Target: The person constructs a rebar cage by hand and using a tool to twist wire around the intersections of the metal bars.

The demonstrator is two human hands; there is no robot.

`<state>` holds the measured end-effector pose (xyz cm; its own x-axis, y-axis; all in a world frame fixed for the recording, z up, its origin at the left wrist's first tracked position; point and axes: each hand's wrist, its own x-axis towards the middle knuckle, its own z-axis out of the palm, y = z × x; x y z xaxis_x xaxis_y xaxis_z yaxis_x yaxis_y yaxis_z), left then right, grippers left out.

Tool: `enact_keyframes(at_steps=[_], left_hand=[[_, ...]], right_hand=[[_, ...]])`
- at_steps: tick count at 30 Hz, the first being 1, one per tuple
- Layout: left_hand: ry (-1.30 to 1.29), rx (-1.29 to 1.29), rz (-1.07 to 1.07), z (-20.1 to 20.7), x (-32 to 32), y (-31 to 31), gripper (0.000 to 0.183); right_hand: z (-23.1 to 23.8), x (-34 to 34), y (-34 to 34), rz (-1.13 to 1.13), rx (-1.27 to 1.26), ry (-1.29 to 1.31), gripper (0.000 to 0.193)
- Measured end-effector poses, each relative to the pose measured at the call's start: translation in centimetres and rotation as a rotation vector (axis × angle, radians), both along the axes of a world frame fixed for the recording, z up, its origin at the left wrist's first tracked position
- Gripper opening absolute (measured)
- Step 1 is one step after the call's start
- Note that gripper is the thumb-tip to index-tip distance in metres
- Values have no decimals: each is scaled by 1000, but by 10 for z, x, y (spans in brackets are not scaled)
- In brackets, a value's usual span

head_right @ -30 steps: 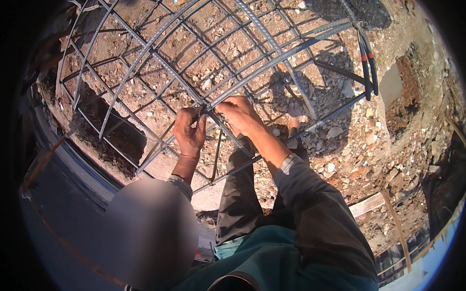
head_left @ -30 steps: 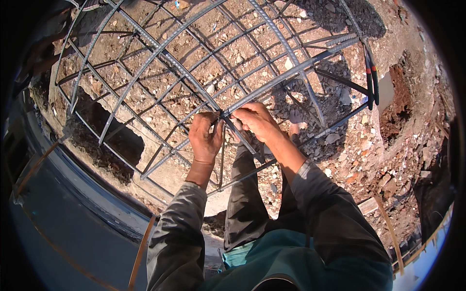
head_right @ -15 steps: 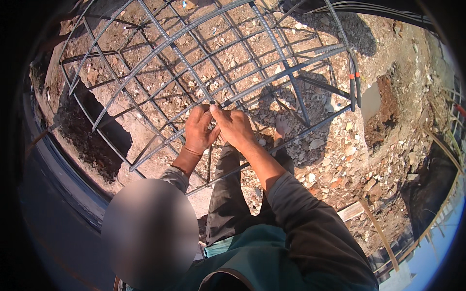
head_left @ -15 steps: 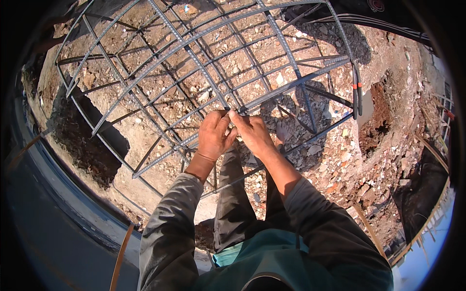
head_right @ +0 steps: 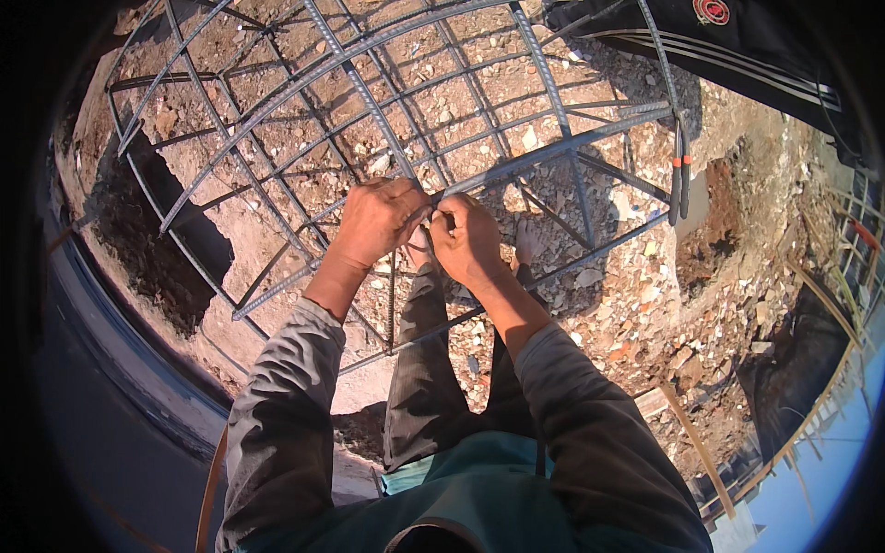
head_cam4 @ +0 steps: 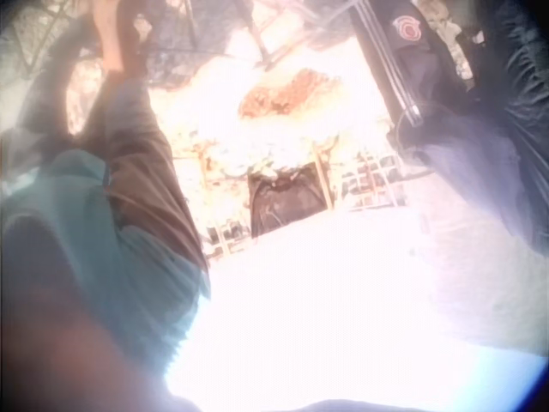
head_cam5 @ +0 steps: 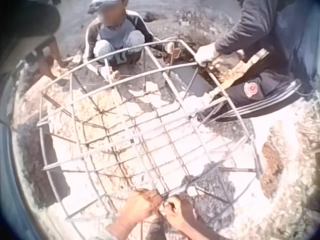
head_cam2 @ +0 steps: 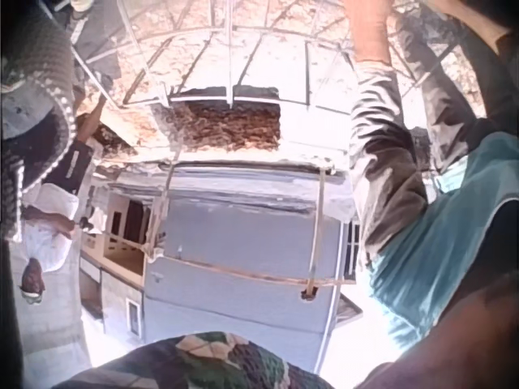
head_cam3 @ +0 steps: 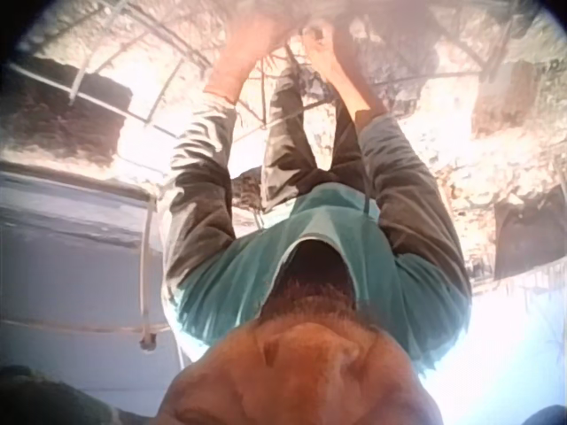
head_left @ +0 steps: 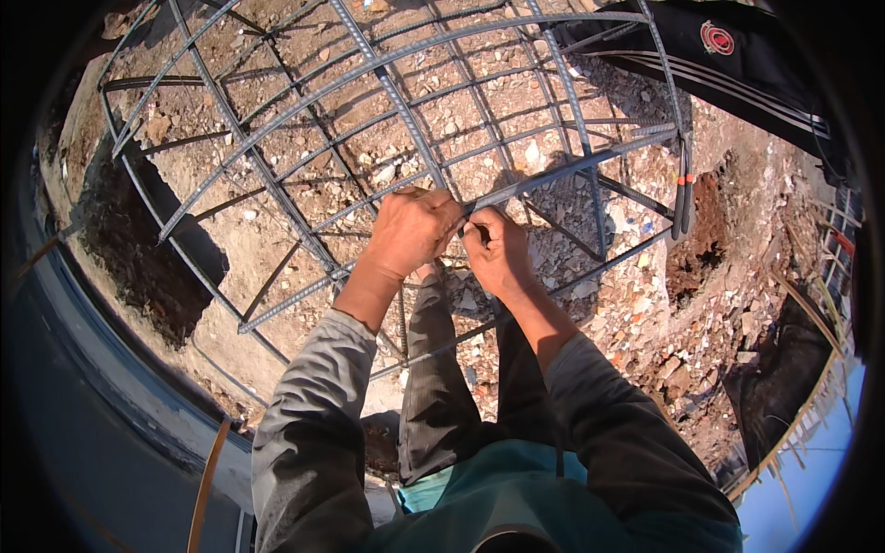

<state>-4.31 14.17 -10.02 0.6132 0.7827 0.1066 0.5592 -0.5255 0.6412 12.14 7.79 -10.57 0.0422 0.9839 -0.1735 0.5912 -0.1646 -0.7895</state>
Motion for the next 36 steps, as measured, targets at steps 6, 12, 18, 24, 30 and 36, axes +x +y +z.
enact_keyframes(at_steps=[6,12,18,24,30,36], left_hand=[[195,-465,-113,11,8,44,24],[-99,-685,294,14,-7,18,38],[-620,-658,731,-9,-9,-44,34],[-1031,-732,946,-16,-17,-41,28],[-932,-617,883,-22,-12,-44,31],[-874,-600,896,-20,-13,-45,31]], right_hand=[[21,-14,6,43,-97,-198,16],[9,-10,21,48,-322,-412,31],[25,-19,10,-692,-799,549,38],[62,10,25,392,224,-561,38],[47,26,67,881,207,-566,33],[43,18,65,832,311,-469,20]])
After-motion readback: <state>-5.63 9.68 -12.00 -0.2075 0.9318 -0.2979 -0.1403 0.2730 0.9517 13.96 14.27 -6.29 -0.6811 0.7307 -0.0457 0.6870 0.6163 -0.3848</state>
